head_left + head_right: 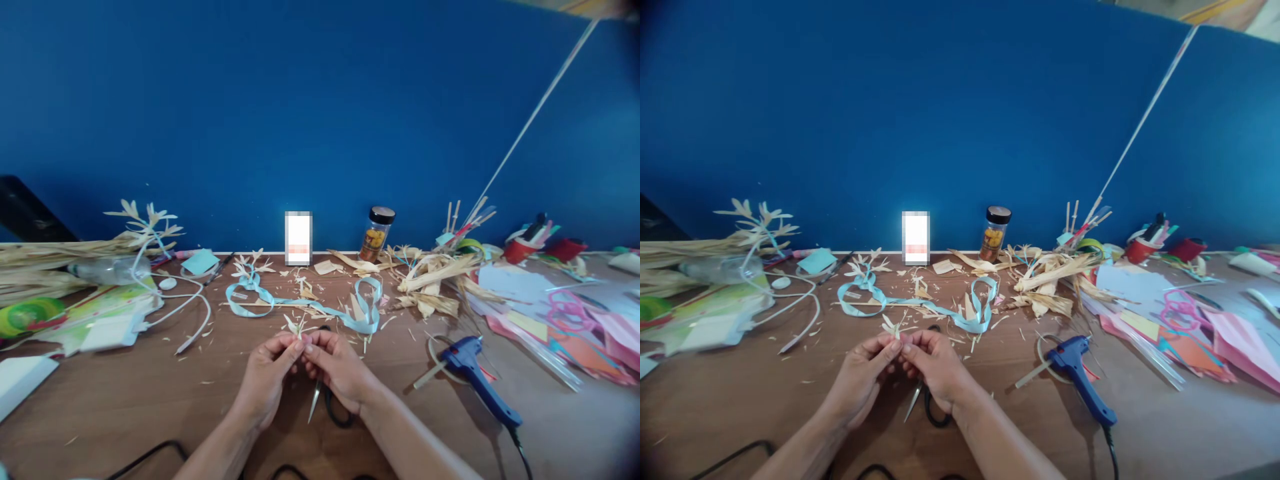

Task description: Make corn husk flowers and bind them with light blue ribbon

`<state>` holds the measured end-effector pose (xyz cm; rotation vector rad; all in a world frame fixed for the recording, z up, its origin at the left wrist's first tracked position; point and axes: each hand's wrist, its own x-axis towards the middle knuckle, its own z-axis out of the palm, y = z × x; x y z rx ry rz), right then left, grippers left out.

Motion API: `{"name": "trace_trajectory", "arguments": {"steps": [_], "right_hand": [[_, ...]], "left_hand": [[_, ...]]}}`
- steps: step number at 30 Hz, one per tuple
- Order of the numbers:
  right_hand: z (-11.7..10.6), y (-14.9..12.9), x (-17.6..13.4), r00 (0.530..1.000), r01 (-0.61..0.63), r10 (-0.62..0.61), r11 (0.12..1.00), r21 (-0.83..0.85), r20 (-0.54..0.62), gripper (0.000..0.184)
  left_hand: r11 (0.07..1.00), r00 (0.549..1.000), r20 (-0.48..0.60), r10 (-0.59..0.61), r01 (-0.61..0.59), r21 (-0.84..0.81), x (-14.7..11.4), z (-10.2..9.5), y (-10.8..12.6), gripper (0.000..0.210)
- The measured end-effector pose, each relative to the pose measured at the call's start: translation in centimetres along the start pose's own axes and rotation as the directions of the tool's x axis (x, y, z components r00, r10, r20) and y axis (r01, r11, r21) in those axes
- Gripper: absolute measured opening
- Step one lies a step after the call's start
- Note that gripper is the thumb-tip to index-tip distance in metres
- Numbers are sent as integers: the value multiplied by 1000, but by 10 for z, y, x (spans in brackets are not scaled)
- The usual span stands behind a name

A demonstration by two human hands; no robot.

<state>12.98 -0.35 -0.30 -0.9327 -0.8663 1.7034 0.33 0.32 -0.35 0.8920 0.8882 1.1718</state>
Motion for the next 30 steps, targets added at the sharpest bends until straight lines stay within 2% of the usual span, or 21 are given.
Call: {"name": "trace_trajectory", "arguments": {"steps": [5, 11, 16, 19, 21, 23, 25, 26, 28, 29, 30], "right_hand": [[-1, 2, 0, 1000, -3, 3, 1000, -3, 0, 27], [0, 0, -1, 999, 33, -33, 998, -61, 6, 25], [2, -3, -2, 994, 89, -100, 979, -182, -53, 26], [1, -3, 1, 982, 137, -156, 976, -171, -109, 25], [-2, -2, 4, 960, 193, -213, 973, -123, -184, 26], [-5, -3, 6, 914, 255, -276, 961, -106, -299, 30], [-7, -6, 6, 853, 292, -339, 940, -175, -398, 36], [-7, -8, 5, 825, 304, -386, 919, -252, -412, 36], [-5, -12, 0, 782, 339, -515, 825, -453, -352, 25], [-2, -14, -3, 767, 365, -575, 756, -544, -284, 15], [2, -16, -6, 758, 395, -619, 687, -610, -206, 15]], "left_hand": [[1000, 1000, 13, -14, 14, 9, -1, -2, 0, 13], [993, 998, -18, -61, 59, -100, 0, 0, 2, 13], [966, 989, -28, -148, 139, -216, 3, 0, 5, 20], [948, 988, -8, -153, 145, -284, 4, -1, 6, 16], [927, 988, 24, -152, 151, -343, 4, -3, 5, 11], [904, 984, 42, -171, 173, -390, 3, -4, 5, 9], [891, 982, 46, -181, 184, -415, 3, -4, 6, 9], [890, 983, 60, -172, 182, -419, 3, -3, 6, 8], [894, 985, 115, -126, 163, -418, 2, -1, 8, 5], [895, 984, 146, -102, 155, -418, 1, -1, 8, 6], [896, 982, 170, -87, 152, -417, 1, 0, 9, 8]]}}
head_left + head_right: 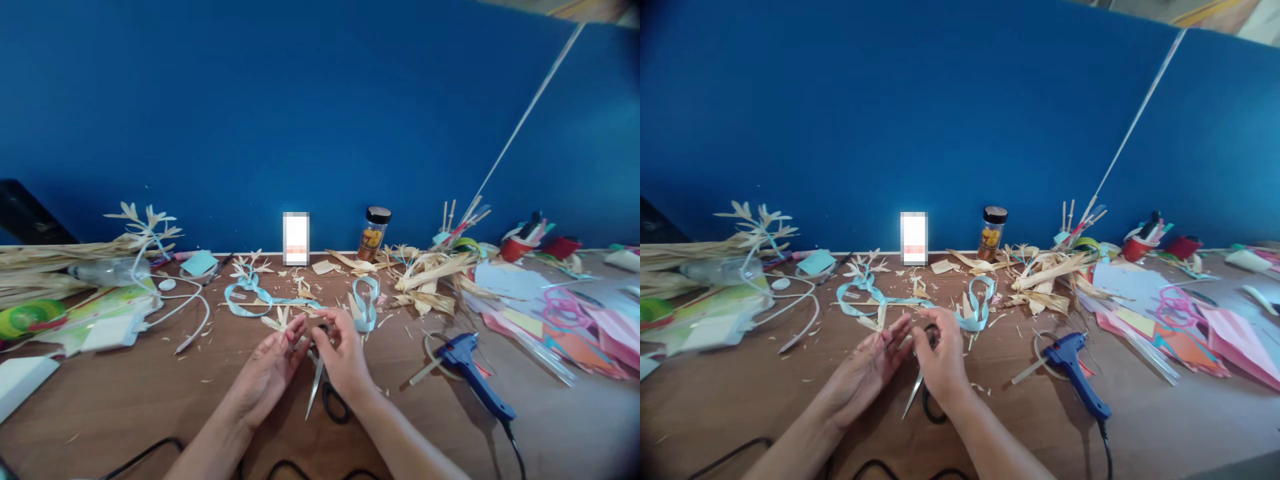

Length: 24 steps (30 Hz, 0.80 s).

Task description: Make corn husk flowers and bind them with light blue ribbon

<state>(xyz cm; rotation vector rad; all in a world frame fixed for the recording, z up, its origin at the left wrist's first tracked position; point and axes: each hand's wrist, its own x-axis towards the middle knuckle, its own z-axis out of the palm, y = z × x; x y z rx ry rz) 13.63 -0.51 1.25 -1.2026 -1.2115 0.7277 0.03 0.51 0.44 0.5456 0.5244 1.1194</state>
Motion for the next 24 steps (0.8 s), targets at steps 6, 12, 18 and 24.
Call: {"name": "trace_trajectory", "arguments": {"steps": [6, 12, 18, 24], "right_hand": [[7, -13, -11, 944, 93, -91, 996, 10, 318, 25], [7, 2, -4, 963, -89, 58, 990, 110, 265, 13], [-3, 15, 9, 930, -286, 359, 841, 459, -79, 39], [1, 7, 3, 992, -127, 129, 976, 177, 4, 17]], "left_hand": [[995, 995, 38, -90, 89, 34, -3, 0, -3, 7], [996, 995, 71, -65, 60, 71, -3, 0, -4, 8], [1000, 1000, -3, 11, -11, 3, 1, -4, -3, 10], [995, 987, -158, -22, 37, 92, 2, -8, -6, 4]]}}
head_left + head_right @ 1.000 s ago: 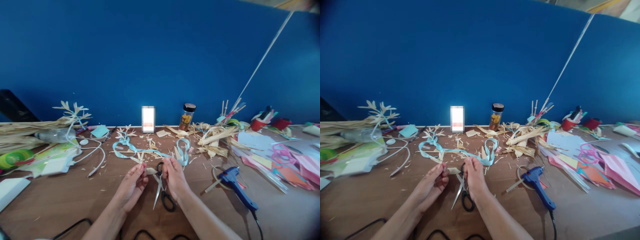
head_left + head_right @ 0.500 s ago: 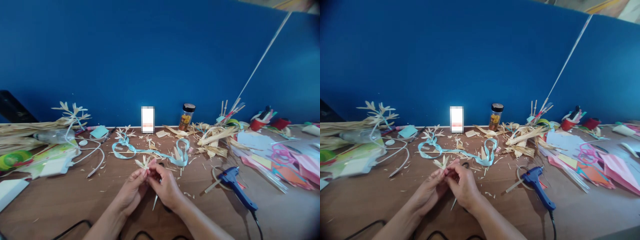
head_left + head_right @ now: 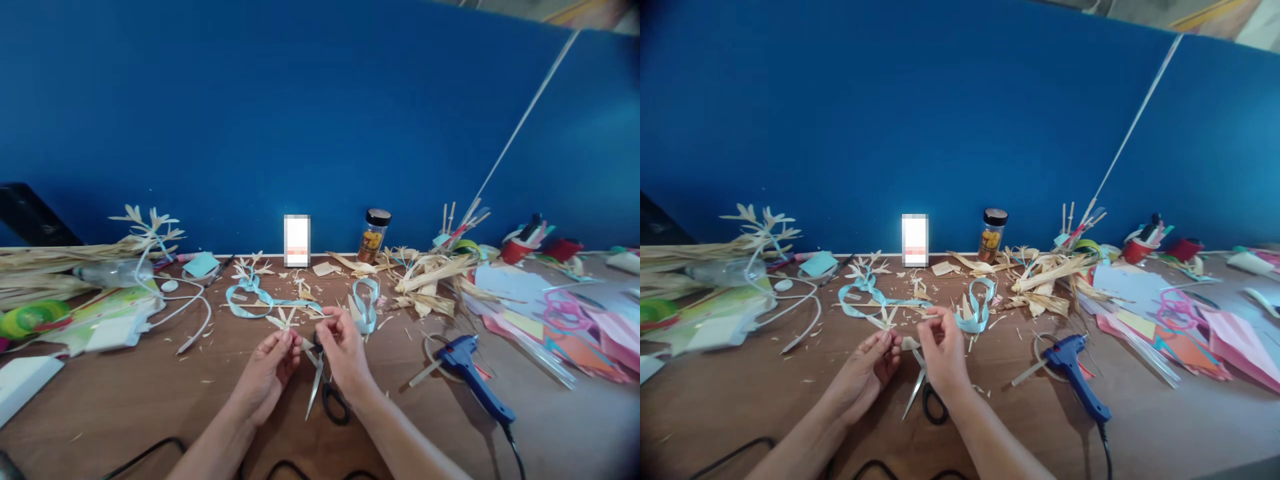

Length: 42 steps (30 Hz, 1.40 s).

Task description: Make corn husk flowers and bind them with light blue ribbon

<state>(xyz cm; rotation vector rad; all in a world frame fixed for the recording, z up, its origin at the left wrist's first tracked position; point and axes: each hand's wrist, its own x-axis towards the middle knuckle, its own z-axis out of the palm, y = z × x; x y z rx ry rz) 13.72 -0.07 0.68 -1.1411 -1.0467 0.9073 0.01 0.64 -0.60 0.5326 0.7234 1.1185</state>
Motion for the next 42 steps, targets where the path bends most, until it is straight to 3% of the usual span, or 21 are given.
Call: {"name": "trace_trajectory", "arguments": {"steps": [2, 5, 10, 14, 20, 24, 28, 33, 37, 39, 42], "right_hand": [[3, -2, -4, 987, 12, -5, 999, -40, 159, 19], [5, -1, -7, 947, -76, 64, 997, 28, 315, 17], [2, 2, -6, 889, -309, 188, 919, 245, 418, 14], [2, -1, -7, 853, -371, 191, 876, 307, 485, 10], [1, -6, -8, 838, -416, 222, 850, 322, 497, 16], [-1, -1, -5, 870, -454, 302, 800, 393, 390, 30], [-1, 3, -3, 887, -455, 355, 780, 430, 295, 32], [-1, 3, -2, 913, -393, 318, 856, 336, 256, 28], [-5, 3, 6, 983, -114, 113, 993, 2, 147, 20], [-7, 2, 10, 993, 20, -1, 988, -154, 118, 17], [-8, -2, 14, 991, 88, -54, 951, -298, 122, 17]], "left_hand": [[999, 1000, 4, -1, 1, 40, -1, 1, -1, 5], [996, 999, 54, 2, -7, 93, -4, 4, -3, 7], [994, 985, 172, -3, -16, 108, -5, 3, -3, 4], [997, 978, 208, -19, 3, 77, -6, 1, -2, 4], [997, 979, 201, -28, 13, 74, -9, 5, 1, 9], [996, 987, 161, -18, 3, 92, -11, 7, 3, 11], [991, 993, 115, 2, -17, 129, -11, 5, 2, 13], [988, 996, 85, 26, -39, 149, -8, 3, 1, 14], [965, 985, -55, 160, -145, 217, -2, 2, 5, 13], [946, 959, -137, 249, -210, 247, 2, 1, 8, 15], [936, 925, -222, 309, -253, 246, 6, 0, 10, 23]]}}
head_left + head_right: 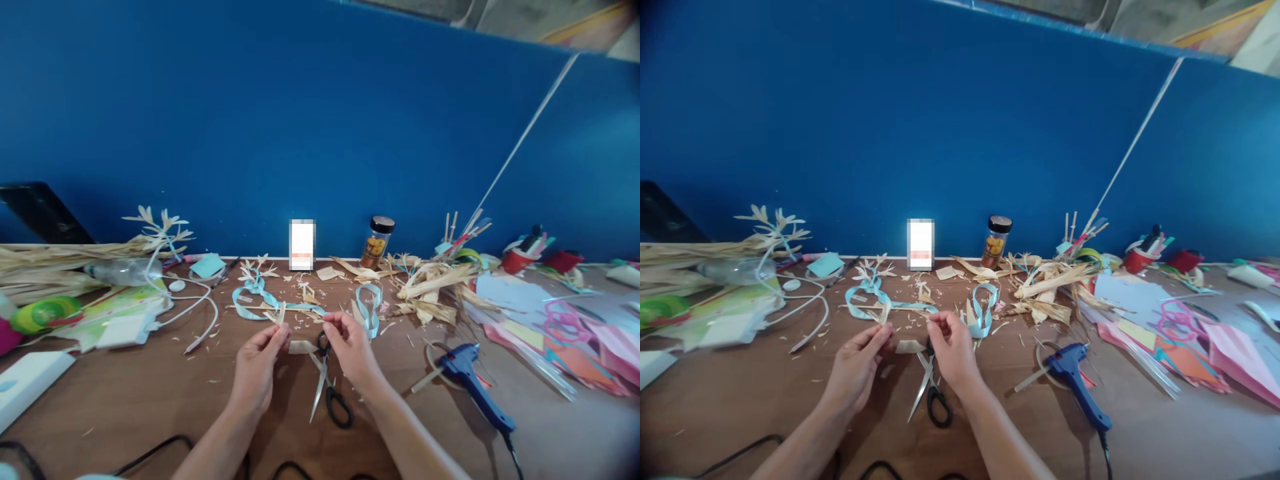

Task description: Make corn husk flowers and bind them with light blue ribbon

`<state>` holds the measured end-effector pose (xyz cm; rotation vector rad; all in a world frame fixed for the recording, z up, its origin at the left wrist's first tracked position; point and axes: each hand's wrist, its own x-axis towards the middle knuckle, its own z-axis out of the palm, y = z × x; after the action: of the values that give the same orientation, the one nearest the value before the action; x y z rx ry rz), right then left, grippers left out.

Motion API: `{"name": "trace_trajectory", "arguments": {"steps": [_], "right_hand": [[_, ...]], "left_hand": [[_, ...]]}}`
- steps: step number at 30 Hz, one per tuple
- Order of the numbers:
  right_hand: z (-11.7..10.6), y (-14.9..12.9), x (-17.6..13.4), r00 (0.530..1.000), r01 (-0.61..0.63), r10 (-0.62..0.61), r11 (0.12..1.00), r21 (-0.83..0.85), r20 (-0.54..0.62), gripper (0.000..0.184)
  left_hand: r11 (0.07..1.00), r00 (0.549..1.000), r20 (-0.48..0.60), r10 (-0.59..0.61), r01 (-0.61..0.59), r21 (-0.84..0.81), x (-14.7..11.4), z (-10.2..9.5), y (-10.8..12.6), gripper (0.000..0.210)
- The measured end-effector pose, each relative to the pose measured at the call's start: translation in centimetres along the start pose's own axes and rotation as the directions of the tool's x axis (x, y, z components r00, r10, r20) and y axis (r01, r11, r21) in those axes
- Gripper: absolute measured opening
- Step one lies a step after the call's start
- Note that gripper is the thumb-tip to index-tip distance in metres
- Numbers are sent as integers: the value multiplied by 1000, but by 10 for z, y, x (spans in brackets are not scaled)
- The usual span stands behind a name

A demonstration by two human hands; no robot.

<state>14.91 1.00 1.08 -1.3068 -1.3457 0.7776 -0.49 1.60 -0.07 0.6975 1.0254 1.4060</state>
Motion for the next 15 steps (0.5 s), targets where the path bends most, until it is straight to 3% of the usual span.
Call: {"name": "trace_trajectory", "arguments": {"steps": [4, 9, 12, 15], "right_hand": [[3, -8, -2, 987, 107, -66, 950, -293, 148, 15], [17, -15, -7, 951, 287, -112, 675, -679, 290, 21], [25, -12, -5, 946, 305, -86, 566, -766, 313, 17], [28, -7, -2, 946, 300, -72, 564, -769, 316, 11]], "left_hand": [[999, 1000, -21, 5, -6, -34, 1, 0, 0, 24], [999, 999, -42, -28, 27, -46, 0, 0, 1, 23], [999, 998, -50, -29, 28, -27, -1, 0, -1, 25], [1000, 999, -52, -14, 14, 2, 0, 0, -3, 27]]}}
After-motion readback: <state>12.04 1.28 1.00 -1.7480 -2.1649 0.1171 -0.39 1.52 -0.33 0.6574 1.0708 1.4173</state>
